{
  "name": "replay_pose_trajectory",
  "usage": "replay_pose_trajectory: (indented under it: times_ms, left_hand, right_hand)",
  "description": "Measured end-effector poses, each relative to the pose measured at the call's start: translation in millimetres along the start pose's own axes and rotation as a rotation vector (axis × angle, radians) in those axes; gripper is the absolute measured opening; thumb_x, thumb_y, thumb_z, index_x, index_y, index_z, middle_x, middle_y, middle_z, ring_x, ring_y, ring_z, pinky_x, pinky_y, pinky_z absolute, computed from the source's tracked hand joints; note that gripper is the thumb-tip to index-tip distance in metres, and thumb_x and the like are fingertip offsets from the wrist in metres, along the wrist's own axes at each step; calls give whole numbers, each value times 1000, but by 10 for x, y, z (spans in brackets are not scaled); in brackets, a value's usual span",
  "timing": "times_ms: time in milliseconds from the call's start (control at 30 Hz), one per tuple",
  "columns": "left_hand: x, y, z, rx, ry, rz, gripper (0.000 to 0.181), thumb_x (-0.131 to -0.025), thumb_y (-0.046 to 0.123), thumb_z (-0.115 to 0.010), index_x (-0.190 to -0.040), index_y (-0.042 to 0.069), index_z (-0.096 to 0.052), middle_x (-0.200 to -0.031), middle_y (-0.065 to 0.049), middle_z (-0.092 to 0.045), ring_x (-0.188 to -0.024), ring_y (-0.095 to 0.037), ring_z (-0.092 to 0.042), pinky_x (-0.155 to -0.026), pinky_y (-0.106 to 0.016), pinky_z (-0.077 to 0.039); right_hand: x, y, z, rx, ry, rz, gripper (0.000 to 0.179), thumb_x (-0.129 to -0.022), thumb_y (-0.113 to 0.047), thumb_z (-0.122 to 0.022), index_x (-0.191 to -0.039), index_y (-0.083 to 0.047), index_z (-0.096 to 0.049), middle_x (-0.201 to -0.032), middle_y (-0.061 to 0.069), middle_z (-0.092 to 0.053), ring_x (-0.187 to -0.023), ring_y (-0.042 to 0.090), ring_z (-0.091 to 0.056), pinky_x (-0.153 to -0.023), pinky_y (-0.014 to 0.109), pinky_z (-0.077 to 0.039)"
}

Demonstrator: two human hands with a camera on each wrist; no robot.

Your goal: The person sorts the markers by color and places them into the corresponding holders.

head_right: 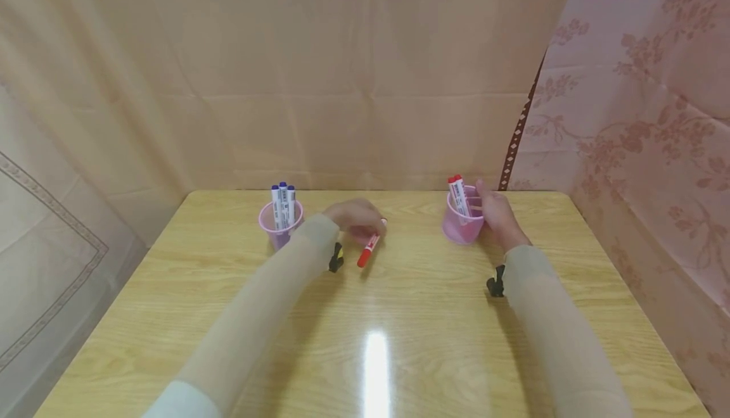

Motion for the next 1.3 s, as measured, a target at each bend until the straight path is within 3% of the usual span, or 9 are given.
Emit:
replay_pose_trajectory:
  times_ms: [167, 333, 600, 933, 1300]
  left_hand:
    - [-56, 86, -155, 47, -153, -32, 31, -89, 1, -70, -119, 1, -59, -91, -7, -63, -74, -19, -61, -60, -28, -58]
    - [-86, 146, -288, 94, -243, -25, 46, -90, -1, -69, -134, 0, -54, -93, -8, -62, -76, -21, -62, -61, -30, -59]
    - [-95, 242, -412, 103, -327, -69, 56, -93, 1, -67, -146, -2, -48, -93, -7, -61, -79, -20, -62, -61, -29, -59]
    - [-63, 400, -522, 130, -409, -101, 57, -95, 1, -64, -148, -6, -44, -91, -7, -64, -82, -20, -62, -65, -29, -60]
    - [-25, 535, -555, 53, -416, -89, 56, -93, 6, -69, -145, -1, -51, -96, -8, -65, -84, -23, -64, -67, -34, -61]
  right_hand:
    - [-8, 3, 5, -5, 0, -2, 83, -105, -63, -16, -160, 0, -19, -162, 26, -23, -146, 42, -27, -119, 53, -27]
    - [-16, 9, 14, 6, 2, -2, 83, -105, -63, -16, -160, -1, -19, -162, 25, -24, -146, 41, -27, -119, 53, -27]
    - [-19, 11, 0, 10, 4, 1, 84, -104, -64, -16, -160, -1, -20, -162, 25, -24, -147, 40, -27, -119, 53, -27]
    - [-14, 26, 9, -6, 2, 3, 87, -102, -66, -17, -159, 0, -21, -161, 26, -24, -145, 42, -28, -118, 53, -29]
    - [-22, 13, 17, -18, 2, -2, 86, -103, -65, -18, -160, -1, -22, -161, 25, -26, -144, 40, -29, -118, 52, -29]
Point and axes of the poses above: each hand's wrist, its own x-axis away from the middle knuckle, its own z-axis out of the back of the hand, y = z × x, the point moved 5 cm from there along -x, towards the middle knuckle
